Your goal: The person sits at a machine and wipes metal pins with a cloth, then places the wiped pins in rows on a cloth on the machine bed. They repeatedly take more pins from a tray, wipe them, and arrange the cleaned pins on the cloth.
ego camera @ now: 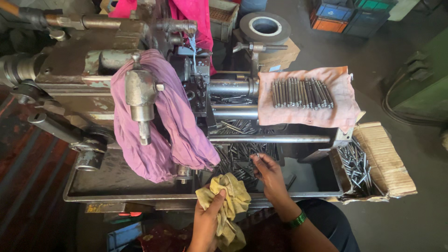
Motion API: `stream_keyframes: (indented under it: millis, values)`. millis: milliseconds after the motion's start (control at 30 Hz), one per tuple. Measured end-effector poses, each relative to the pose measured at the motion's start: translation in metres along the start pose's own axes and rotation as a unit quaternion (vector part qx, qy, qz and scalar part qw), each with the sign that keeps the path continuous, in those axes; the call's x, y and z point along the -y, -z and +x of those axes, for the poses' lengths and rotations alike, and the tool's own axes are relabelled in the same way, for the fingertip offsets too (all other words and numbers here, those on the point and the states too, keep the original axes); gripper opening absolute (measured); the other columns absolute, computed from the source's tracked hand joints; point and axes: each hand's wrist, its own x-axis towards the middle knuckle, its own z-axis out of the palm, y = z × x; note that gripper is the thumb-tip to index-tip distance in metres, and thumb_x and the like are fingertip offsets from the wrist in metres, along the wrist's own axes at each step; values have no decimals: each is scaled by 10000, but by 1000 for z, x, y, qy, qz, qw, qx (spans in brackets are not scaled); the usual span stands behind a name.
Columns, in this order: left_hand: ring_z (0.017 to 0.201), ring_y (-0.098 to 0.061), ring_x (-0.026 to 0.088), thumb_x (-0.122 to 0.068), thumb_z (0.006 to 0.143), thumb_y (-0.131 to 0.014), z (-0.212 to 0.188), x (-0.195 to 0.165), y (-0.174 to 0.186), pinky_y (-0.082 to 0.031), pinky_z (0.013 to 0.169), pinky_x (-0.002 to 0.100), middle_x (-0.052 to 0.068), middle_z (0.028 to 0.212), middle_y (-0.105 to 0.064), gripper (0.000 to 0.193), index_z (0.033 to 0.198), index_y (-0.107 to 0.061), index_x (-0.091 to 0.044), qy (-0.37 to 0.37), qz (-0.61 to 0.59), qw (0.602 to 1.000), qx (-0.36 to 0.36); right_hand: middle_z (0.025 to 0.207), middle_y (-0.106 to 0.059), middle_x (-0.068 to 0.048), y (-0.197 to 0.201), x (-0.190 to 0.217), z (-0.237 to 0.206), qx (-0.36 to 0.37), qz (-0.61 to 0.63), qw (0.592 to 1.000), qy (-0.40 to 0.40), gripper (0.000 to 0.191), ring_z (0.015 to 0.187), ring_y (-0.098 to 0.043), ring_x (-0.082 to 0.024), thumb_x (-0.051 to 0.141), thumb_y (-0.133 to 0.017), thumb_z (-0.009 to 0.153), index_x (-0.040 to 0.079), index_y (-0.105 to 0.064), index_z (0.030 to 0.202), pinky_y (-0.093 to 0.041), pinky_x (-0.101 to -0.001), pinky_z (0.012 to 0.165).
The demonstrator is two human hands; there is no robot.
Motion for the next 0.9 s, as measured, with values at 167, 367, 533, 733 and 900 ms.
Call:
stream_keyframes:
  millis: [167, 367, 533, 733, 900]
  values:
    - [872, -718, 171, -135, 926, -665, 2, 2, 2, -573, 746, 310, 107, 1016, -743, 331, 1225, -612, -4, -10, 1, 1000, -11, 809, -595, 48, 0, 1, 0, 12, 5, 1000, 2, 219, 727, -522, -67, 249, -674, 976, 67, -741, 1079, -445, -229, 671]
    - [851, -705, 163, -113, 930, -673, 5, 11, 7, -567, 731, 312, 94, 993, -734, 298, 1202, -609, -8, -32, -11, 999, -1, 875, -642, 56, 1, -1, 2, 9, 10, 1000, -6, 207, 741, -539, -60, 234, -667, 970, 69, -731, 1075, -466, -219, 701]
    - [937, -694, 187, -84, 919, -679, 2, 4, 5, -570, 769, 335, 108, 1115, -699, 467, 1363, -543, -35, -34, -31, 999, 15, 899, -632, 22, 2, -9, 2, 1, -64, 995, 71, 255, 754, -558, -66, 265, -638, 1001, 57, -734, 1112, -472, -225, 692]
    - [1058, -687, 223, -93, 876, -629, -10, -12, -4, -579, 857, 373, 117, 1258, -649, 692, 1515, -379, -187, -13, -85, 995, 47, 885, -531, -15, -5, -25, -1, 6, -222, 944, 245, 240, 741, -542, -98, 225, -670, 997, -8, -717, 1031, -453, -259, 643]
    - [1043, -717, 269, -175, 966, -606, -13, -10, 2, -585, 887, 395, 162, 1183, -700, 459, 1376, -517, 9, -13, -105, 987, 120, 884, -536, -32, -7, -12, -10, 7, -216, 939, 268, 202, 740, -555, -107, 194, -651, 1015, -1, -706, 998, -467, -258, 655]
